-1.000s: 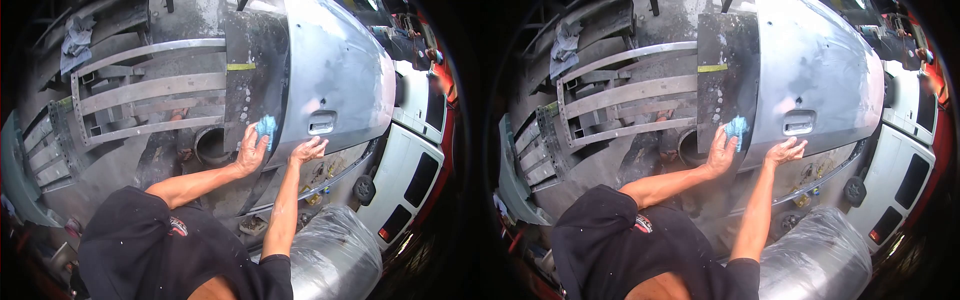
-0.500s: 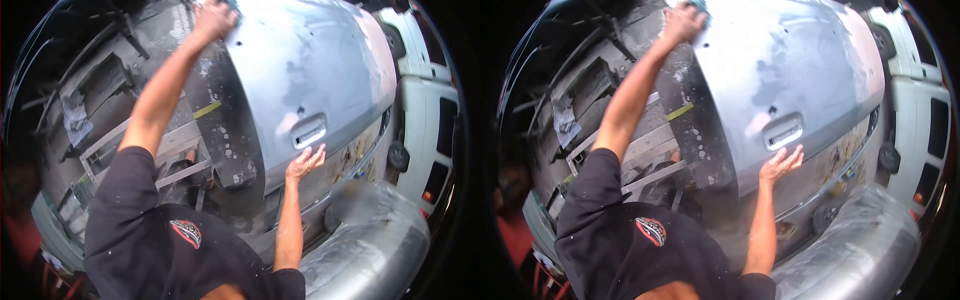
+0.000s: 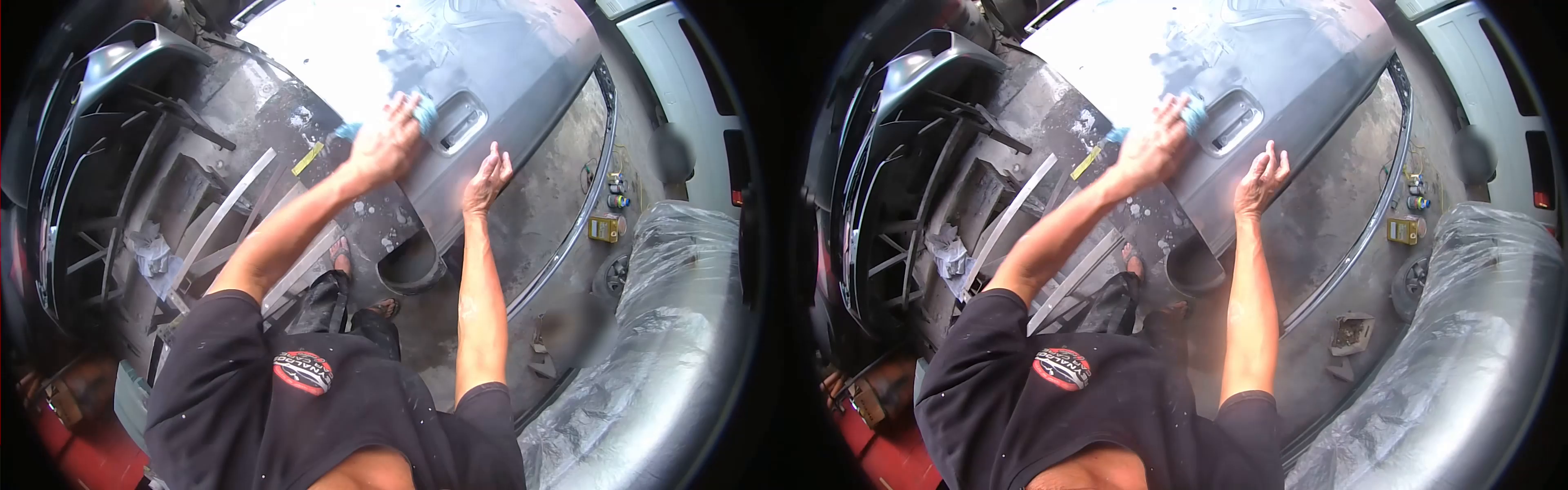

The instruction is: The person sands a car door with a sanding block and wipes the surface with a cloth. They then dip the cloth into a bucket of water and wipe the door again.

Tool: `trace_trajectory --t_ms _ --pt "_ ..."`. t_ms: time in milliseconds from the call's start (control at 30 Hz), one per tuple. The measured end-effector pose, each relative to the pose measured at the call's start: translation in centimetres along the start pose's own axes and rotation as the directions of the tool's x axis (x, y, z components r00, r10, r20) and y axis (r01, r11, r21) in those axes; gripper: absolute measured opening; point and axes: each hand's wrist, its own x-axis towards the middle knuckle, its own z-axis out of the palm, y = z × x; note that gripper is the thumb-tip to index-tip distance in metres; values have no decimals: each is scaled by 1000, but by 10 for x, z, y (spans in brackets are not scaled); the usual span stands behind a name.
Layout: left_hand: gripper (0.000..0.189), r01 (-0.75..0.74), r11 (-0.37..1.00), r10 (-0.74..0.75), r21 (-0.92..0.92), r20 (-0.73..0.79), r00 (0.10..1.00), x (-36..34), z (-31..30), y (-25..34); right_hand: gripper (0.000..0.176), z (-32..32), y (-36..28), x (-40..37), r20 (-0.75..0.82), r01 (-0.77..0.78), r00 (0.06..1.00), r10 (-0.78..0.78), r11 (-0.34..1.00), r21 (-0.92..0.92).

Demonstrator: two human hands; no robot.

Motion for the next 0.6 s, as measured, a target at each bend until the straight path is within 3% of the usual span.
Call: trace_trajectory --t_ms 33,100,167,267,367,400,500,600 --pt "50 -31 999 31 32 10 999 -7 7 22 64 -10 -8 -4 36 -48 998 46 997 54" --pt "53 -69 995 49 73 251 967 -18 3 70 67 -42 -35 -20 119 -149 984 132 977 153" --pt "39 -137 989 142 -54 88 986 -39 29 104 68 -71 -50 -57 71 -104 993 93 978 180" --pt "32 -189 976 199 -112 93 976 -65 49 142 63 -126 -48 -128 13 8 1000 -11 989 147" --pt "30 -139 921 160 -364 28 987 -96 62 180 60 -173 -37 -200 32 -13 999 8 988 153" --pt "31 -117 885 117 -451 -29 993 -109 64 198 52 -188 -37 -220 48 -20 999 15 994 110" --pt "48 42 705 -58 -708 1 998 -163 70 245 47 -223 -25 -274 139 -69 989 59 995 67" --pt "50 56 743 -58 -667 19 998 -228 94 266 38 -250 8 -334 225 -122 968 107 991 54"
